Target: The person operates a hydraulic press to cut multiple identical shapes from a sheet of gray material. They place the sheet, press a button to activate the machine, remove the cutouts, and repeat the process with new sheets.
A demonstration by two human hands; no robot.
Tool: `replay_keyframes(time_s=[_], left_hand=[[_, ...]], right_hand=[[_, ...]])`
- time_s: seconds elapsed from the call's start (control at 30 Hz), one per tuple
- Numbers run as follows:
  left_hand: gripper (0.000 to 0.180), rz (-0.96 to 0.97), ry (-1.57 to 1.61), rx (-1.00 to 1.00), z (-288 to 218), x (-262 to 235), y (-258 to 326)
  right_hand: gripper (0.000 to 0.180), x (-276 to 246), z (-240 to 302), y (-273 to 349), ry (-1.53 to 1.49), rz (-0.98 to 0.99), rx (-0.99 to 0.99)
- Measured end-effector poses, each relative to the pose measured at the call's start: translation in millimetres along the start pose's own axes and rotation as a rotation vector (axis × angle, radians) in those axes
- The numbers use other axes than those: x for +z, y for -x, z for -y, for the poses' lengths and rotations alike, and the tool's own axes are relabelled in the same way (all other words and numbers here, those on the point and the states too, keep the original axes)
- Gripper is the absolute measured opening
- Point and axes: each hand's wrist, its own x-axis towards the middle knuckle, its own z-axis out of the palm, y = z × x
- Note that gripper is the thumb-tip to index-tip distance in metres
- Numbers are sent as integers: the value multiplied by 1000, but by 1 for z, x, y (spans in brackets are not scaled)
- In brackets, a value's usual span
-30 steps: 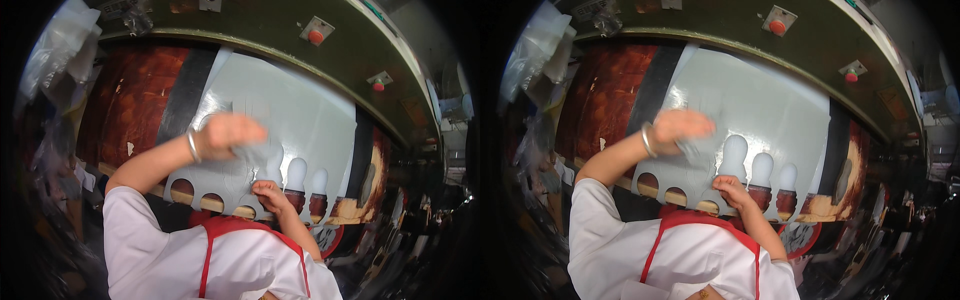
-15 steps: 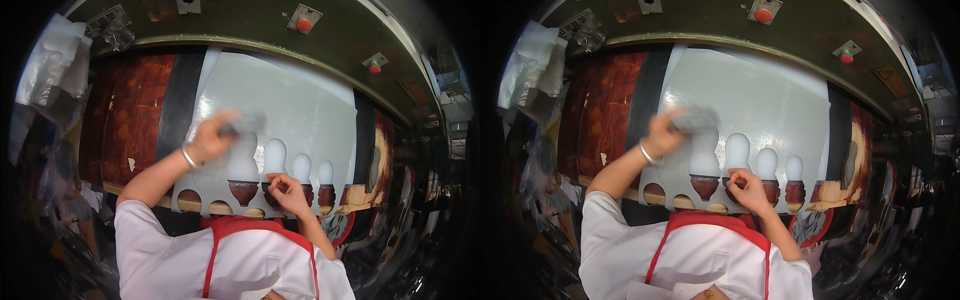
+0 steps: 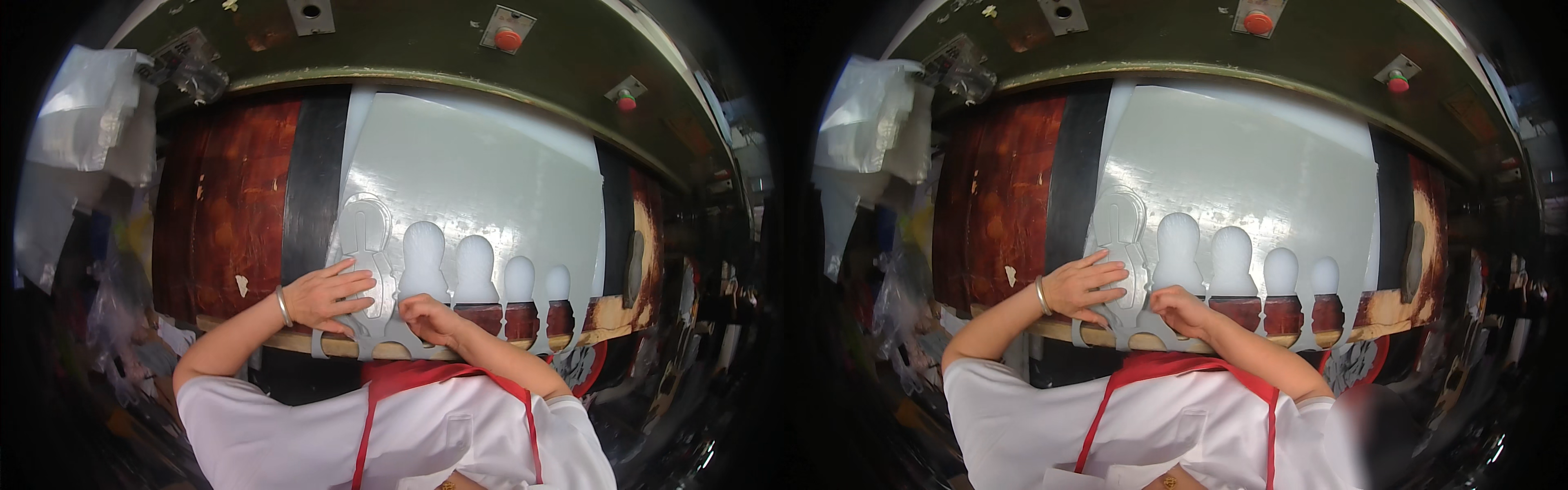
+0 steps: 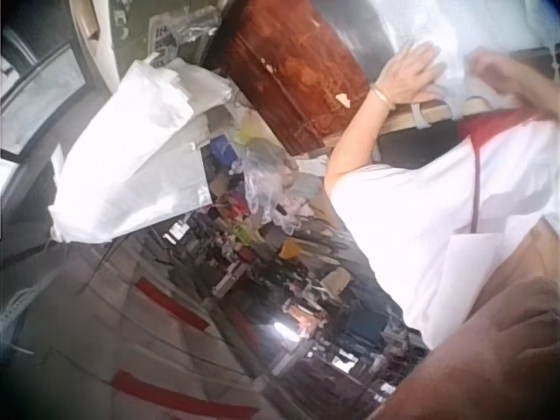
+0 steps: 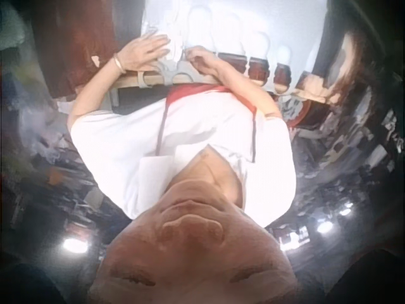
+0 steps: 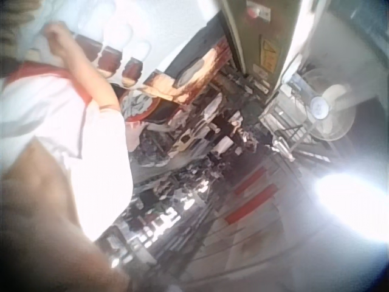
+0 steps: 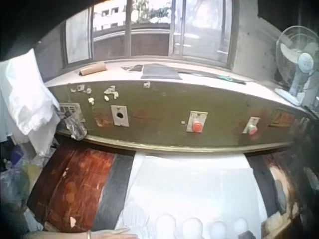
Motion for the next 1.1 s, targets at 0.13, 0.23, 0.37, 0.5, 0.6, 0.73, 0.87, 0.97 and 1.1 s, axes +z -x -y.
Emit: replay_keyframes(time_s=[0.13, 0.23, 0.37, 0.5, 0.6, 0.73, 0.87, 0.97, 1.1], left_hand=[[52, -138, 32, -118, 1, -4, 1], [51, -297, 179, -232, 7, -8, -15], [46, -670, 229, -488, 17, -13, -21], [28, -1317, 296, -689, 43, -38, -28], [32, -1307, -138, -545, 62, -58, -70], [54, -1116, 169, -225, 34, -48, -162], [65, -1375, 416, -93, -38, 13, -239], [67, -1122, 526, -122, -67, 36, -264], [69, -893, 647, -282, -82, 57, -267]], right_hand=[[12, -4, -2, -8, -138, 236, -95], [10, 6, 8, -5, -8, 225, -121], [7, 21, 40, 20, 695, -48, -233], [21, 29, 79, 61, 940, -402, -744], [59, 49, 104, 80, 935, -526, -1185], [56, 77, 121, 93, 909, -574, -1794], [44, 57, 108, 111, 607, -549, -1767], [39, 17, 85, 131, 668, -661, -1784], [40, 0, 60, 143, 634, -887, -1813]])
